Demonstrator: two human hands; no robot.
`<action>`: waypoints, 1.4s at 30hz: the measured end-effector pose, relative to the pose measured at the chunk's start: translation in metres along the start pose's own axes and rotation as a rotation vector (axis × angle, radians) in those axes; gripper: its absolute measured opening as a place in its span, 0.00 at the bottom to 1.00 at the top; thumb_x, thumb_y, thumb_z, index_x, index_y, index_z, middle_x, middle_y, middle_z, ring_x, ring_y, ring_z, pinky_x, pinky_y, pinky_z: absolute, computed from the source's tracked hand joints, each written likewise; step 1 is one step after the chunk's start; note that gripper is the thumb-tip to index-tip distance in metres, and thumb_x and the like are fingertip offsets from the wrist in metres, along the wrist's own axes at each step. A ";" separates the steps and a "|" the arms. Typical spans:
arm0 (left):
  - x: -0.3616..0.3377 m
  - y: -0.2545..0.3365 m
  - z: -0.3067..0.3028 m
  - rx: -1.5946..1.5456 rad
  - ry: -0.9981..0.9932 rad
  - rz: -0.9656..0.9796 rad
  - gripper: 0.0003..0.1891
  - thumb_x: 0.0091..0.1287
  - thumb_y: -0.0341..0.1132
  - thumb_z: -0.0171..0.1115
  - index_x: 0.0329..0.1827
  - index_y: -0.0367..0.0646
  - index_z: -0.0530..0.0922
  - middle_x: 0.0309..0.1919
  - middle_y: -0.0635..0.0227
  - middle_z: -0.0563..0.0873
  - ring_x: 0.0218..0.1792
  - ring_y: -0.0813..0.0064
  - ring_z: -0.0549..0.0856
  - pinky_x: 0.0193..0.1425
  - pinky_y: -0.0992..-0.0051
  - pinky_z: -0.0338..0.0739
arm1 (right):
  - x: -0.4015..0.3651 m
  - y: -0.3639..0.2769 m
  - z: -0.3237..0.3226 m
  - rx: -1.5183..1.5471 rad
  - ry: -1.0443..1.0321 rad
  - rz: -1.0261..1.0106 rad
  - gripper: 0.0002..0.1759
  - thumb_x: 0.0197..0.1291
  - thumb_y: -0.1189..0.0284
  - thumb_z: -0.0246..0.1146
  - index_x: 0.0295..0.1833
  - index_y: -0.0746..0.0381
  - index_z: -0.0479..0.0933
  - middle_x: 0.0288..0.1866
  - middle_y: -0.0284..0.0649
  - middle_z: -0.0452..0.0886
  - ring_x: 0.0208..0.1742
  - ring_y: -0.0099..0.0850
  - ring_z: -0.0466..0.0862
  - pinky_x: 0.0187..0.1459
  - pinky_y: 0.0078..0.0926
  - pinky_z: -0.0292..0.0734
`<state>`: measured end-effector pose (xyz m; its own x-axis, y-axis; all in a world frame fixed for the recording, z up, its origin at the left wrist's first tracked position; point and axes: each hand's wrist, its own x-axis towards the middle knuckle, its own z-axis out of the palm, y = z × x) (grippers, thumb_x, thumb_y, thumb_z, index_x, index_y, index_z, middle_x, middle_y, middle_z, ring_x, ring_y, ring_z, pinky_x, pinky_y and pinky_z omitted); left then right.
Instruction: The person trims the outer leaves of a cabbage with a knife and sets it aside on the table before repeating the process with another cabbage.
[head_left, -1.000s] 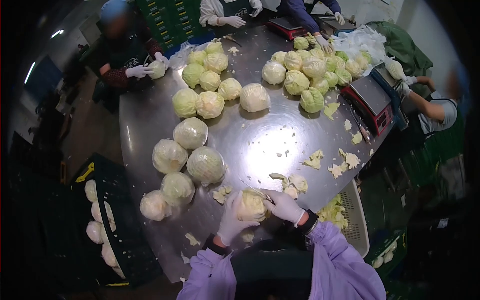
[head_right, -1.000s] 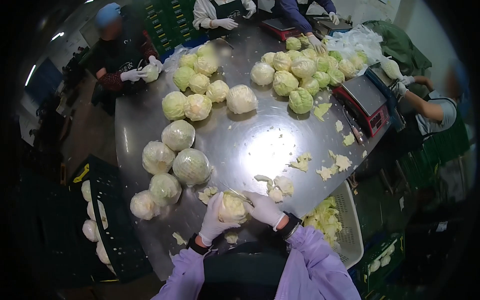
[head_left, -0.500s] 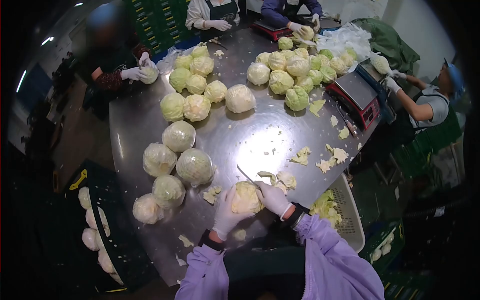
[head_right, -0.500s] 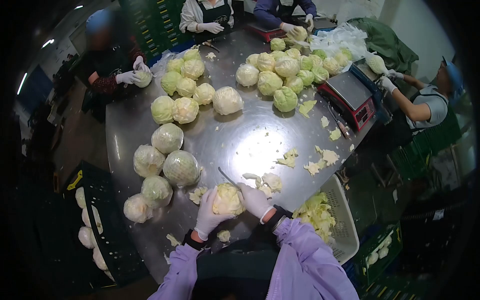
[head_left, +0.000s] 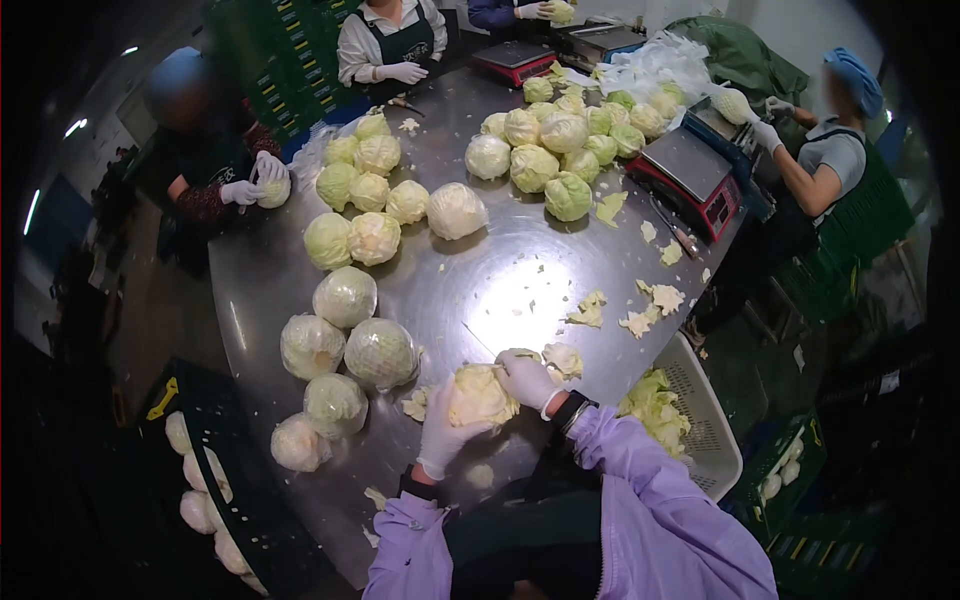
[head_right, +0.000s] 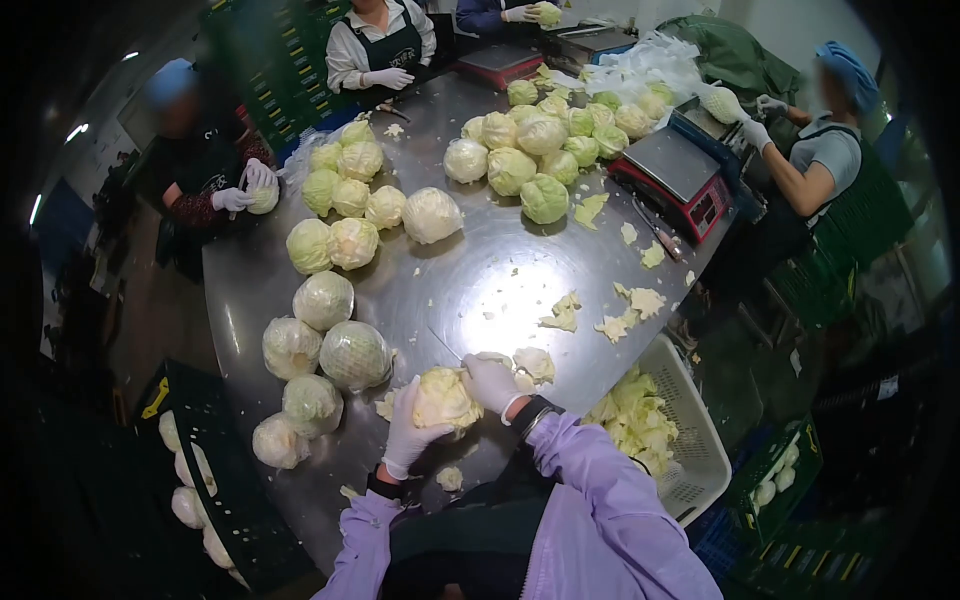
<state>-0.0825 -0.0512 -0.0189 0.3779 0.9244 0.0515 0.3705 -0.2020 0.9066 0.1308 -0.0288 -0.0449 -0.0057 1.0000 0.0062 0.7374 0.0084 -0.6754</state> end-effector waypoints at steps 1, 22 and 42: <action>-0.001 -0.001 0.000 0.000 -0.004 -0.002 0.54 0.43 0.45 0.81 0.73 0.37 0.60 0.64 0.54 0.68 0.65 0.56 0.69 0.71 0.62 0.63 | 0.001 0.002 0.003 -0.005 0.014 -0.003 0.11 0.64 0.65 0.55 0.43 0.63 0.75 0.33 0.55 0.82 0.37 0.54 0.83 0.42 0.50 0.77; -0.071 -0.011 -0.009 -0.398 0.102 -0.068 0.52 0.45 0.44 0.83 0.71 0.41 0.58 0.64 0.51 0.68 0.68 0.53 0.68 0.71 0.61 0.65 | -0.037 -0.027 -0.077 0.511 -0.512 0.411 0.49 0.52 0.54 0.72 0.75 0.60 0.58 0.42 0.46 0.83 0.34 0.27 0.84 0.39 0.27 0.80; -0.063 -0.046 -0.032 -0.094 0.064 -0.092 0.41 0.53 0.42 0.76 0.68 0.35 0.65 0.60 0.55 0.71 0.62 0.59 0.72 0.68 0.64 0.66 | -0.045 0.037 -0.036 0.033 -0.260 0.048 0.23 0.56 0.65 0.66 0.54 0.65 0.75 0.38 0.53 0.83 0.41 0.44 0.85 0.43 0.38 0.78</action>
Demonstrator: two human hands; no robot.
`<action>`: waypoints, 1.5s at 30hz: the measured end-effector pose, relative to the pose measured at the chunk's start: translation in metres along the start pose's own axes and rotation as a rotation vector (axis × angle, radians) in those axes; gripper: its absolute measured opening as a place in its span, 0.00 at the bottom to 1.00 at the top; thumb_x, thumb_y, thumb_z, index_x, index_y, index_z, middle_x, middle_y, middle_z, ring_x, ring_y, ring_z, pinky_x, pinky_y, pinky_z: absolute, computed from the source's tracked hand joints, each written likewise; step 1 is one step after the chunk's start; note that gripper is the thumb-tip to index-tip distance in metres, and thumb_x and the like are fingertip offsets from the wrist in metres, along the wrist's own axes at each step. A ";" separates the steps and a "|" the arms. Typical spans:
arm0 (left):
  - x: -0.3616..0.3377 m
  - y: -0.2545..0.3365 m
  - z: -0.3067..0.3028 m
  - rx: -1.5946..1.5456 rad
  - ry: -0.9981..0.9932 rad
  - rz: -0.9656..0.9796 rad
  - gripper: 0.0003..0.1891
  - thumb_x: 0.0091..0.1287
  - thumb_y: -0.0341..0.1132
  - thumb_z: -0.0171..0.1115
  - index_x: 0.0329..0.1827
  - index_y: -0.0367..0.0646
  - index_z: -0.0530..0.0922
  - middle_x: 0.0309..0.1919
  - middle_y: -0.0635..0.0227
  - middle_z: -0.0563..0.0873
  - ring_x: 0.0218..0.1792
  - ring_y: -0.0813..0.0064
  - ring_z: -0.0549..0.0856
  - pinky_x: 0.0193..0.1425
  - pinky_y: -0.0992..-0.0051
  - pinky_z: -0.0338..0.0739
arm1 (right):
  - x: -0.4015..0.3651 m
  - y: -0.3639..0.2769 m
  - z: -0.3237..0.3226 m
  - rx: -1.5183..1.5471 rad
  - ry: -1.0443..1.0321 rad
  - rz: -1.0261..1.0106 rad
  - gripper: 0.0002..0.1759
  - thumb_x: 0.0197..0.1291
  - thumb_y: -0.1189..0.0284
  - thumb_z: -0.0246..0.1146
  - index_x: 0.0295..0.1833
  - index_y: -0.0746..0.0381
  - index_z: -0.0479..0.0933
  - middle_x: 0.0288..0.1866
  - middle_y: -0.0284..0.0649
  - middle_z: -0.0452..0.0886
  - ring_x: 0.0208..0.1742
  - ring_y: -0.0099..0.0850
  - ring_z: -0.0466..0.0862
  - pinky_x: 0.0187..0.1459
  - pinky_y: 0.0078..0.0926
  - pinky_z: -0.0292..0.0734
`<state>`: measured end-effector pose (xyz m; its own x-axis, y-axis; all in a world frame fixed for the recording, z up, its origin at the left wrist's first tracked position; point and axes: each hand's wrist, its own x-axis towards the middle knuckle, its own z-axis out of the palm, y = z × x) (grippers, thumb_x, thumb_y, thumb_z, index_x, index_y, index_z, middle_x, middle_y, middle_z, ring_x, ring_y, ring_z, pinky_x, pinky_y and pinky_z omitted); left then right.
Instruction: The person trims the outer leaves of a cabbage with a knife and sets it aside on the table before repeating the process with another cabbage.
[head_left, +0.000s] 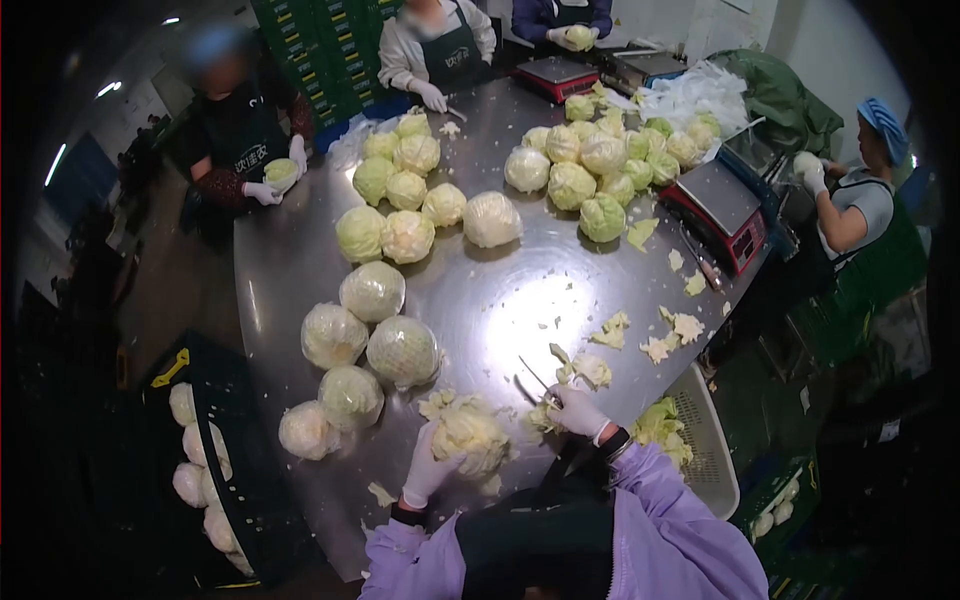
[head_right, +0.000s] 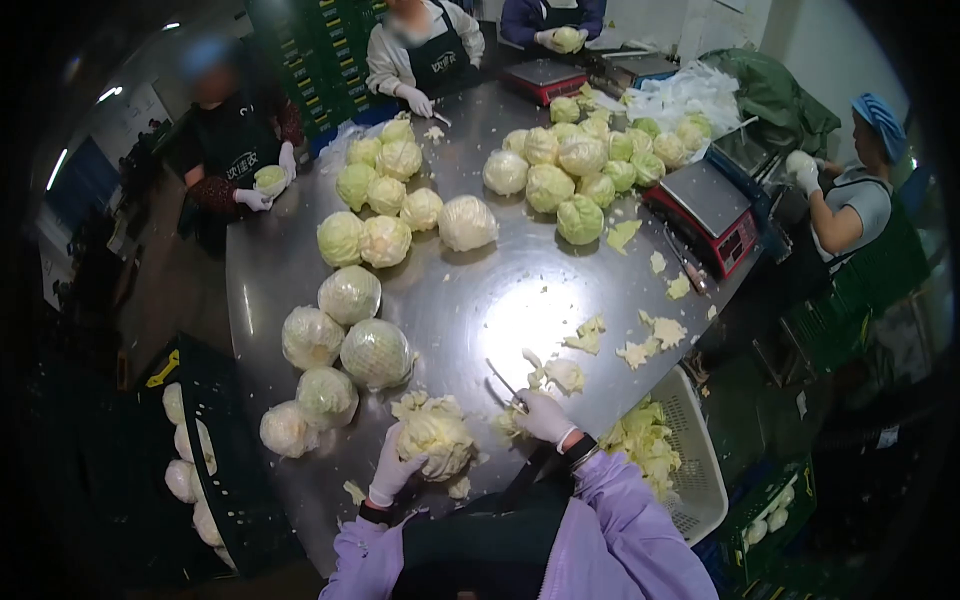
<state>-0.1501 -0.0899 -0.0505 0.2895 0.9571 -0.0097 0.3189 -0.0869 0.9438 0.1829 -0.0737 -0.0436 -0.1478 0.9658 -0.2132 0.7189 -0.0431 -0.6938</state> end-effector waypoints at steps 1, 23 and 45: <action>-0.003 -0.018 0.001 -0.172 0.014 -0.036 0.41 0.52 0.40 0.76 0.67 0.34 0.65 0.60 0.55 0.71 0.62 0.61 0.72 0.68 0.65 0.67 | 0.001 0.003 -0.008 -0.013 -0.031 0.134 0.27 0.56 0.58 0.67 0.55 0.65 0.75 0.42 0.55 0.83 0.45 0.49 0.84 0.45 0.41 0.78; -0.007 -0.019 0.008 -0.207 0.091 -0.021 0.43 0.53 0.51 0.76 0.67 0.36 0.66 0.60 0.58 0.73 0.62 0.62 0.73 0.68 0.65 0.67 | 0.018 0.001 0.058 0.265 0.004 0.211 0.29 0.58 0.49 0.62 0.52 0.64 0.79 0.38 0.48 0.85 0.41 0.40 0.84 0.46 0.31 0.77; 0.049 0.130 0.021 -0.015 -0.169 0.628 0.50 0.49 0.49 0.80 0.71 0.36 0.62 0.66 0.55 0.71 0.67 0.55 0.71 0.71 0.61 0.65 | -0.042 -0.034 0.043 1.038 0.016 -0.140 0.34 0.76 0.46 0.34 0.74 0.59 0.59 0.63 0.38 0.75 0.49 0.28 0.80 0.48 0.24 0.79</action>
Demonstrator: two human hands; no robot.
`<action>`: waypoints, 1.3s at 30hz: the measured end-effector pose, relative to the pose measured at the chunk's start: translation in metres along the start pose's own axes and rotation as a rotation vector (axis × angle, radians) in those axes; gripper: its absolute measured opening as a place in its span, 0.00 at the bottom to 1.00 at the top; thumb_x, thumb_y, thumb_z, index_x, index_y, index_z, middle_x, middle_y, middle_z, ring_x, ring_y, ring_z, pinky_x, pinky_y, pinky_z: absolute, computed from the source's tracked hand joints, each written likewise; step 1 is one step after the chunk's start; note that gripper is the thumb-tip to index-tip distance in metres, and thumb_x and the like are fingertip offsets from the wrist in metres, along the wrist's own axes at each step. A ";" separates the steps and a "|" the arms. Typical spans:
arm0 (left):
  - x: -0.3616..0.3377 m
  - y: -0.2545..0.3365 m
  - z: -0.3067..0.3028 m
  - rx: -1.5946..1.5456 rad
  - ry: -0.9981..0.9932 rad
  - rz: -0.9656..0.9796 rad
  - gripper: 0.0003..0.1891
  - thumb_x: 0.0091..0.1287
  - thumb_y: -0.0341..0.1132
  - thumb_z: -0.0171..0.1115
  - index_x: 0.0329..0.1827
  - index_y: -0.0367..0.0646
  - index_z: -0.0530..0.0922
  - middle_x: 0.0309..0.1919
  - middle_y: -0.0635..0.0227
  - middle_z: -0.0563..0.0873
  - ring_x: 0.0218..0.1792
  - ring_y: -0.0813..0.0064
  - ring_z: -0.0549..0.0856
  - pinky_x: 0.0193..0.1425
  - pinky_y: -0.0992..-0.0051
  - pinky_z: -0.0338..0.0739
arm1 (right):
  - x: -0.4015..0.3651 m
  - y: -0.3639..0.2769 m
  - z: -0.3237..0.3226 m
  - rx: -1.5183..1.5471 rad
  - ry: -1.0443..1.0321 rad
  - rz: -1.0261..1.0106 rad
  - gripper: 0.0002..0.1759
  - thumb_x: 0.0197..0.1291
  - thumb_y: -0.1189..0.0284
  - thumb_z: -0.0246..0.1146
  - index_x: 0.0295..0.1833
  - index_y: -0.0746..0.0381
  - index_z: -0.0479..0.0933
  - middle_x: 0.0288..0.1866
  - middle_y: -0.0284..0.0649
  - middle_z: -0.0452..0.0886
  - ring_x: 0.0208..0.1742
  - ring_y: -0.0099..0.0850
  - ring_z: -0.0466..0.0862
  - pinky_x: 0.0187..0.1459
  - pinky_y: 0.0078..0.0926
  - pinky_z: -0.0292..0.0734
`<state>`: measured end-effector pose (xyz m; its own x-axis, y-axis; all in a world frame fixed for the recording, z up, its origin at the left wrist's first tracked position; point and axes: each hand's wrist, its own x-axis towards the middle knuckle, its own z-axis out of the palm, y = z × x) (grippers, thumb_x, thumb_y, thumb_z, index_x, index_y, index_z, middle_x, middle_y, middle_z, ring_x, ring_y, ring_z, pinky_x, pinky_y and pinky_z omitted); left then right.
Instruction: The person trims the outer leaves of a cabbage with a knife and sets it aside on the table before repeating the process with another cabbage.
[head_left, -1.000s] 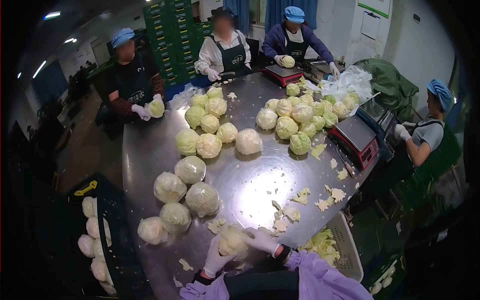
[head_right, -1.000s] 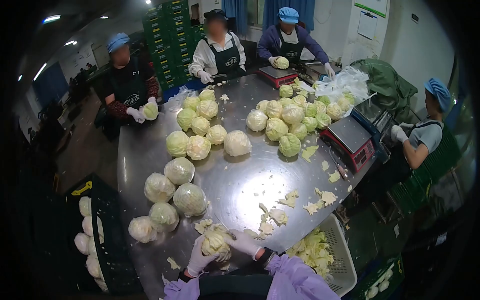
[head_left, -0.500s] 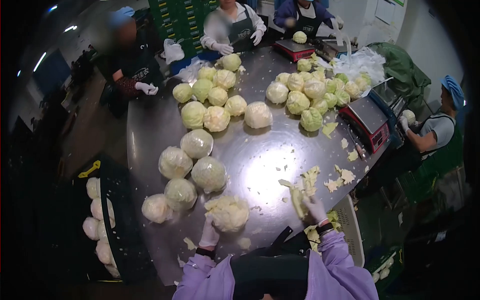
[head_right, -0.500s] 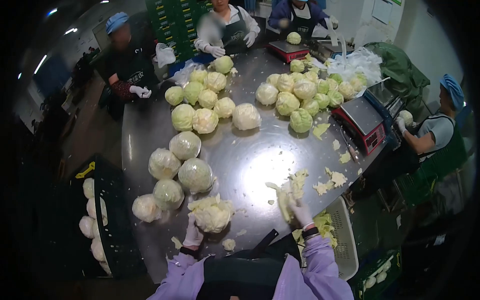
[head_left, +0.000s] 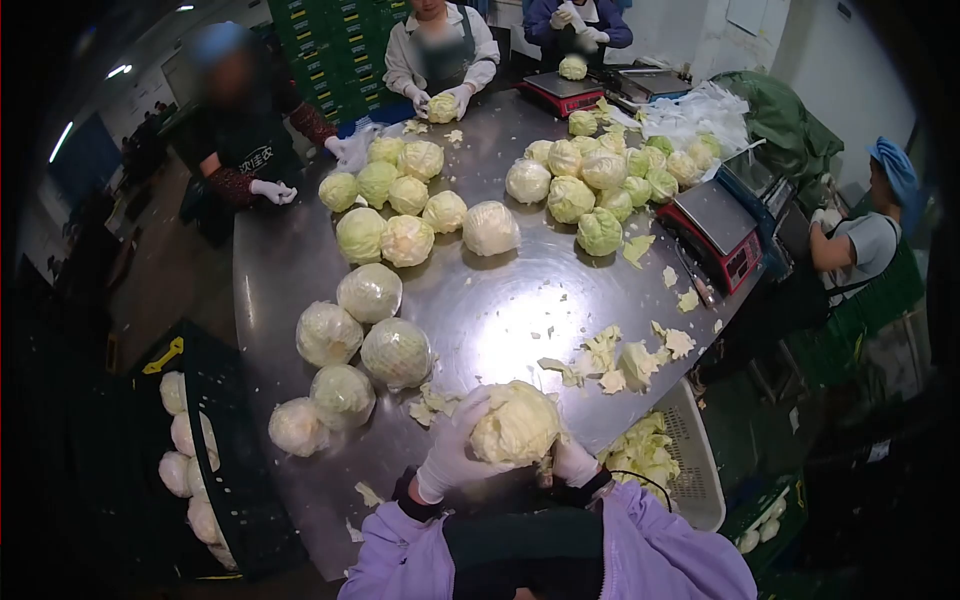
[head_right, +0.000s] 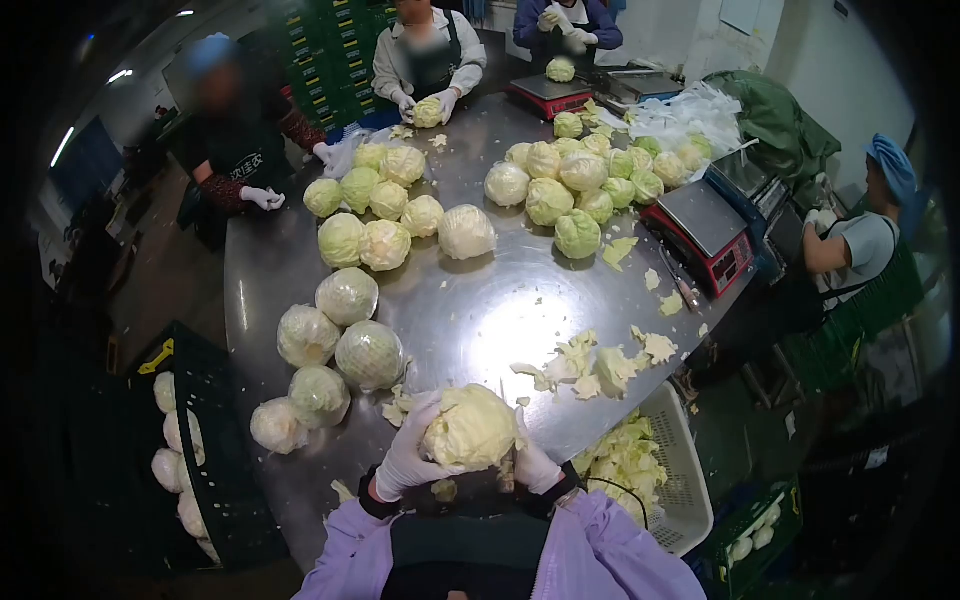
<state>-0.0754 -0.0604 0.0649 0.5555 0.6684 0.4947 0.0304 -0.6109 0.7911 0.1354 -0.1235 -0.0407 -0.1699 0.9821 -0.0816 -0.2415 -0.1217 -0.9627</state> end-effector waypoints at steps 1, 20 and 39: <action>-0.003 0.007 0.000 0.026 -0.021 -0.072 0.50 0.49 0.48 0.80 0.71 0.36 0.62 0.66 0.54 0.71 0.69 0.54 0.69 0.72 0.60 0.62 | 0.000 -0.001 0.000 0.067 0.059 -0.015 0.34 0.75 0.46 0.36 0.74 0.60 0.59 0.63 0.38 0.75 0.52 0.28 0.80 0.51 0.24 0.78; -0.008 0.037 0.034 -0.307 0.246 -0.232 0.13 0.73 0.32 0.54 0.53 0.35 0.80 0.53 0.53 0.85 0.60 0.58 0.80 0.70 0.60 0.67 | -0.010 -0.005 0.005 0.826 0.022 0.222 0.33 0.75 0.51 0.43 0.75 0.62 0.58 0.72 0.43 0.66 0.70 0.32 0.69 0.70 0.36 0.65; -0.067 -0.003 0.020 -1.237 0.288 -0.978 0.56 0.54 0.62 0.69 0.78 0.44 0.49 0.71 0.57 0.64 0.68 0.58 0.70 0.69 0.62 0.71 | 0.011 -0.081 -0.024 -0.051 -0.084 0.173 0.37 0.59 0.66 0.67 0.71 0.66 0.64 0.46 0.36 0.80 0.31 0.18 0.79 0.31 0.15 0.74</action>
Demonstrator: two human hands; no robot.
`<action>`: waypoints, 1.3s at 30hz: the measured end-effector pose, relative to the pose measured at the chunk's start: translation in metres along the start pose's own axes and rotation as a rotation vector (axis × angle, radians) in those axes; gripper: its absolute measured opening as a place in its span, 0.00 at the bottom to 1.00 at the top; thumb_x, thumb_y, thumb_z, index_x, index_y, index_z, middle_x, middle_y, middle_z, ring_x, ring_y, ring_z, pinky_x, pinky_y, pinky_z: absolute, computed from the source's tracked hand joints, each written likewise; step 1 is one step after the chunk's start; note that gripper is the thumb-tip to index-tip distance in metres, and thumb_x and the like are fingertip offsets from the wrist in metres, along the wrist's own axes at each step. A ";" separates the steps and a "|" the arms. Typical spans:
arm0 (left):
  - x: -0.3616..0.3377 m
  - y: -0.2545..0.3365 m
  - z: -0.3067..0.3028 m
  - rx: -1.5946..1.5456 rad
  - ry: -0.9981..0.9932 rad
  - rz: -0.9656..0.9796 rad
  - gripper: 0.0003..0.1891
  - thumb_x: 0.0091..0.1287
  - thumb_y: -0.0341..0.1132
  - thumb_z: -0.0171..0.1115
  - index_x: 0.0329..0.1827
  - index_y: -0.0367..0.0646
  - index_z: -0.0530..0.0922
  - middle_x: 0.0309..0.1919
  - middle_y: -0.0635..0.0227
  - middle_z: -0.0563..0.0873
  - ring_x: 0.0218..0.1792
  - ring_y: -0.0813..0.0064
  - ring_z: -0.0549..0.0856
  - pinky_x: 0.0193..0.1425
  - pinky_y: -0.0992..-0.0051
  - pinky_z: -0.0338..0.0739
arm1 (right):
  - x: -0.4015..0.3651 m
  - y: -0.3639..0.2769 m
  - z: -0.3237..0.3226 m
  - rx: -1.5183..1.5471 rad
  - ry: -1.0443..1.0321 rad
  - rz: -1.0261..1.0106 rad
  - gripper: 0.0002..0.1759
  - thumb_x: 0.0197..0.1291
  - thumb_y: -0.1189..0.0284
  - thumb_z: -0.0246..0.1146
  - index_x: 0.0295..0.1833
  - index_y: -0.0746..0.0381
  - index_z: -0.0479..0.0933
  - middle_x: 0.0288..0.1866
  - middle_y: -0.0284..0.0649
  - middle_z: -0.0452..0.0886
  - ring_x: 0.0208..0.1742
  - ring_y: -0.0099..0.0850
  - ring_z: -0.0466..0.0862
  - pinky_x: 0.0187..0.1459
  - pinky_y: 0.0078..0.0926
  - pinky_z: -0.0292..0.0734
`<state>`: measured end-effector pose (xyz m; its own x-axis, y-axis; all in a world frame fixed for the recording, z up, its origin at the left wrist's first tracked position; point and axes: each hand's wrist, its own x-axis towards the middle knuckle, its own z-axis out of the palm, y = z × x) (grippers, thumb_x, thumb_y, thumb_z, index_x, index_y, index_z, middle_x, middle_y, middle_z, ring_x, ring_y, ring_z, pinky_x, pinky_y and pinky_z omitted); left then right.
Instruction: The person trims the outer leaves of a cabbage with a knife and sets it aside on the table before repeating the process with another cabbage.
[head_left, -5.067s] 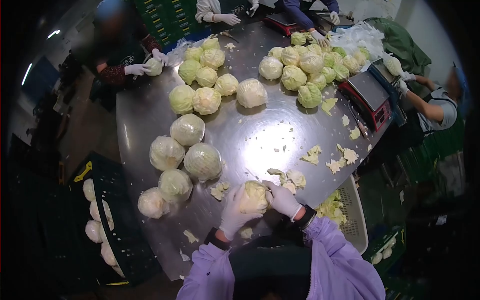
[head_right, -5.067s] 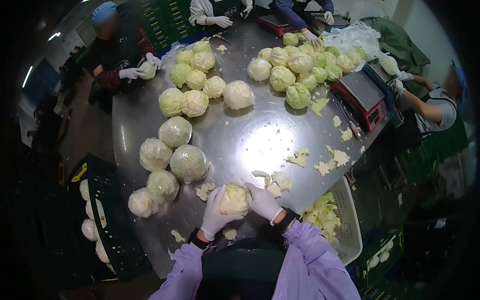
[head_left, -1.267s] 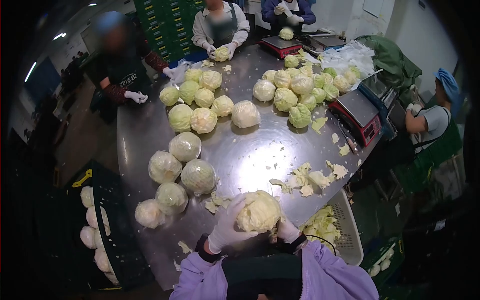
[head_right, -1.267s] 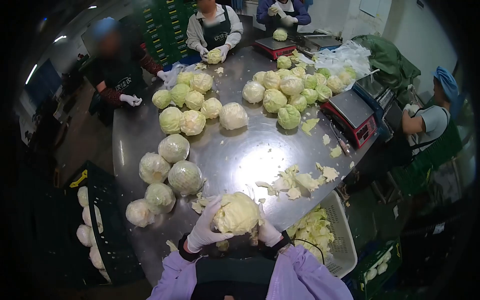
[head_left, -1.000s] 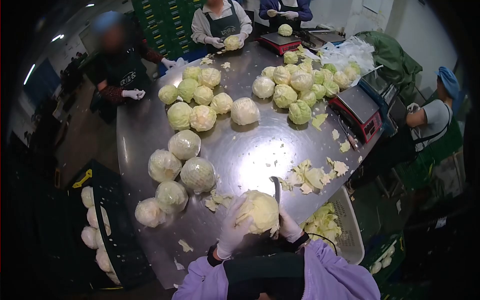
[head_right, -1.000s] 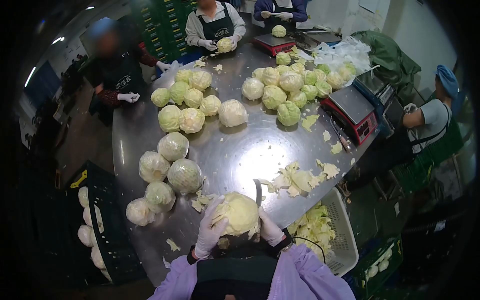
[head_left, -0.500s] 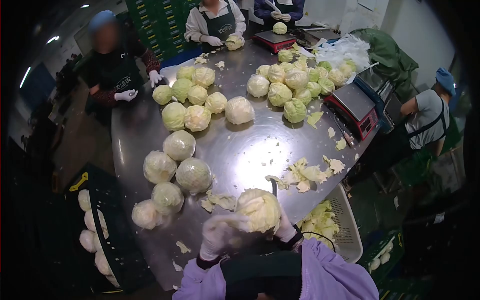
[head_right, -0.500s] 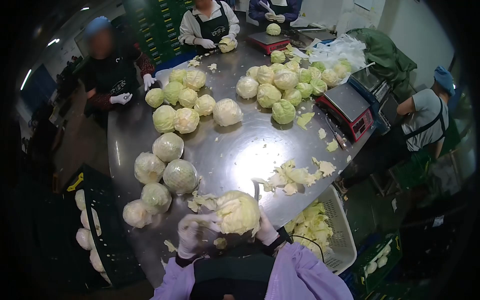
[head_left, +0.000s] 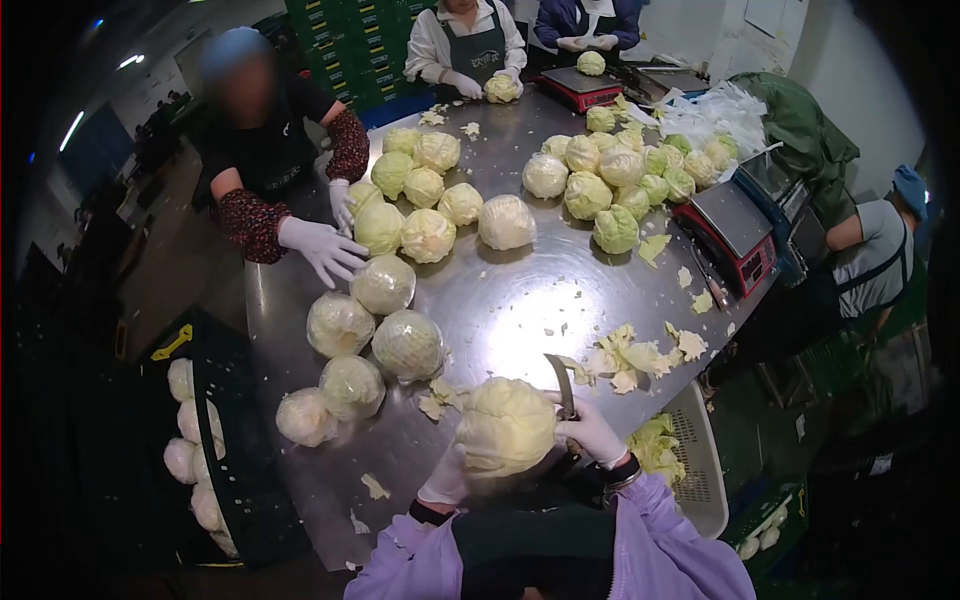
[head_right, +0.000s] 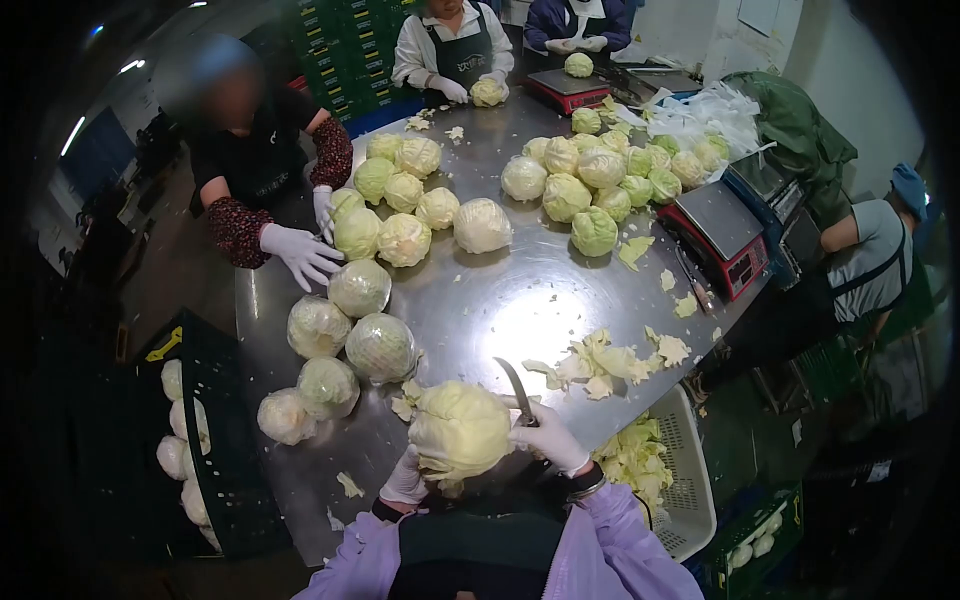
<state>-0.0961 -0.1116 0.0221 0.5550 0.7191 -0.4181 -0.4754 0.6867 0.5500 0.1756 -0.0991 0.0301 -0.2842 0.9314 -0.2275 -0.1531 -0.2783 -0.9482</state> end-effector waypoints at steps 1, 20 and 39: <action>0.000 0.007 0.011 0.031 0.001 0.025 0.57 0.54 0.61 0.71 0.78 0.44 0.49 0.71 0.56 0.65 0.69 0.59 0.69 0.71 0.62 0.68 | -0.002 -0.005 0.001 -0.101 0.082 0.011 0.31 0.61 0.70 0.64 0.70 0.66 0.67 0.40 0.33 0.81 0.27 0.16 0.77 0.28 0.13 0.72; 0.027 -0.014 0.008 1.701 0.293 0.611 0.53 0.49 0.51 0.76 0.72 0.31 0.58 0.68 0.44 0.66 0.69 0.45 0.66 0.70 0.57 0.66 | -0.001 0.074 0.019 -0.326 0.210 0.130 0.31 0.70 0.60 0.57 0.72 0.66 0.63 0.55 0.51 0.79 0.53 0.39 0.81 0.54 0.30 0.76; 0.052 -0.012 0.028 1.649 0.506 0.491 0.50 0.49 0.54 0.74 0.68 0.30 0.61 0.64 0.44 0.69 0.64 0.47 0.70 0.65 0.56 0.70 | 0.032 0.056 0.035 -1.045 0.408 -0.144 0.19 0.70 0.59 0.52 0.61 0.55 0.72 0.50 0.48 0.80 0.40 0.48 0.84 0.41 0.44 0.80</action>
<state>-0.0424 -0.0857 0.0138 0.1947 0.9808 0.0049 0.7631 -0.1546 0.6275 0.1244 -0.0927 -0.0222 0.0318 0.9992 0.0253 0.7613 -0.0078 -0.6483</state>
